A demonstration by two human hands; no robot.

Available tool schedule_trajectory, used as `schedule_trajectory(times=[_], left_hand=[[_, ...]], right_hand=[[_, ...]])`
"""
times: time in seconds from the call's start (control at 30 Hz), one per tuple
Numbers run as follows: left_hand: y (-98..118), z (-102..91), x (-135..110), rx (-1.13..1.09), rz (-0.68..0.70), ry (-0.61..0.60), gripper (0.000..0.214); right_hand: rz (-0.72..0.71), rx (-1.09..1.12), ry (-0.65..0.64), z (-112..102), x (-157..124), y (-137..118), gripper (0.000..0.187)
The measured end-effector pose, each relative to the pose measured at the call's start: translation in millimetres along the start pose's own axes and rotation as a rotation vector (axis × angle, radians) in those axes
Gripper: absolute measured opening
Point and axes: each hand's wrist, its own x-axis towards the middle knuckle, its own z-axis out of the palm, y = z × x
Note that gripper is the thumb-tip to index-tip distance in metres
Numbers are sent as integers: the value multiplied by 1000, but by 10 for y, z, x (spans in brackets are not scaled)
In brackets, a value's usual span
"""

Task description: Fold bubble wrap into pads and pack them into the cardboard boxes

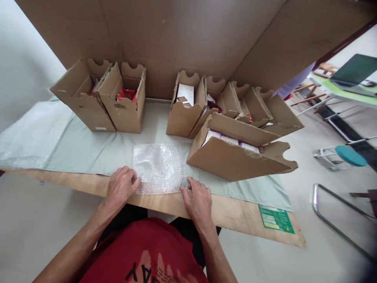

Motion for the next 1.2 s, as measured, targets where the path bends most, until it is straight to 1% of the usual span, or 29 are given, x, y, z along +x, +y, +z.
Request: schedule_trajectory(times=[0.07, 0.13, 0.2, 0.3, 0.37, 0.43, 0.5, 0.53, 0.57, 0.6, 0.63, 0.67, 0.7, 0.73, 0.77, 0.8, 0.83, 0.9, 0.97, 1.0, 1.1, 1.13, 1.2], left_hand=[[7, -101, -47, -113, -80, -5, 22], [-21, -217, -127, -246, -195, -44, 28], [-49, -302, -235, -393, -283, -93, 34], [-3, -320, -421, -656, -386, -183, 38], [106, -276, -548, -833, -454, -293, 38], [237, -234, -661, -977, -458, -459, 38], [325, -232, -729, -1061, -363, -700, 36], [338, -251, -732, -1068, -307, -792, 35], [328, -279, -709, -1047, -256, -830, 33], [299, -310, -655, -1000, -209, -790, 32], [258, -337, -570, -929, -161, -674, 31], [216, -350, -456, -837, -98, -508, 31], [180, -345, -322, -728, -14, -338, 31], [157, -317, -176, -611, 86, -194, 32], [147, -267, -32, -492, 190, -104, 34], [144, -200, 100, -376, 279, -56, 36], [140, -124, 208, -268, 345, -43, 38], [86, 18, 335, -105, 415, -69, 43], [-74, 91, 336, -42, 438, -95, 44], [-188, 90, 297, -45, 436, -85, 45], [-535, -39, 100, -97, 409, 0, 47], [-609, -103, 31, -109, 405, 21, 48], [-657, -222, -82, -119, 430, 16, 49]], right_hand=[[-28, 22, -22, 0, 39, -51, 30], [-54, 59, -9, -4, 119, -98, 32], [-83, 77, 18, -9, 263, -145, 32], [-140, 81, 75, 6, 554, -200, 29], [-162, 95, 125, 35, 705, -201, 26], [-162, 136, 163, 66, 746, -161, 26], [-151, 194, 175, 76, 658, -93, 26], [-146, 223, 172, 70, 578, -61, 26], [-140, 247, 166, 58, 486, -42, 26], [-136, 266, 161, 42, 394, -43, 26], [-139, 281, 153, 27, 312, -70, 26], [-151, 293, 142, 18, 249, -126, 26], [-174, 299, 125, 19, 213, -208, 27], [-205, 297, 101, 32, 203, -308, 29], [-242, 285, 64, 58, 218, -413, 31], [-279, 264, 17, 93, 251, -510, 34], [-314, 236, -37, 132, 289, -585, 37], [-369, 184, -136, 203, 339, -632, 39], [-386, 157, -178, 223, 298, -524, 38], [-380, 155, -172, 206, 237, -427, 37], [-335, 185, -88, 57, -30, -118, 36], [-333, 198, -69, -10, -118, -47, 37], [-359, 216, -77, -144, -248, 18, 44]])
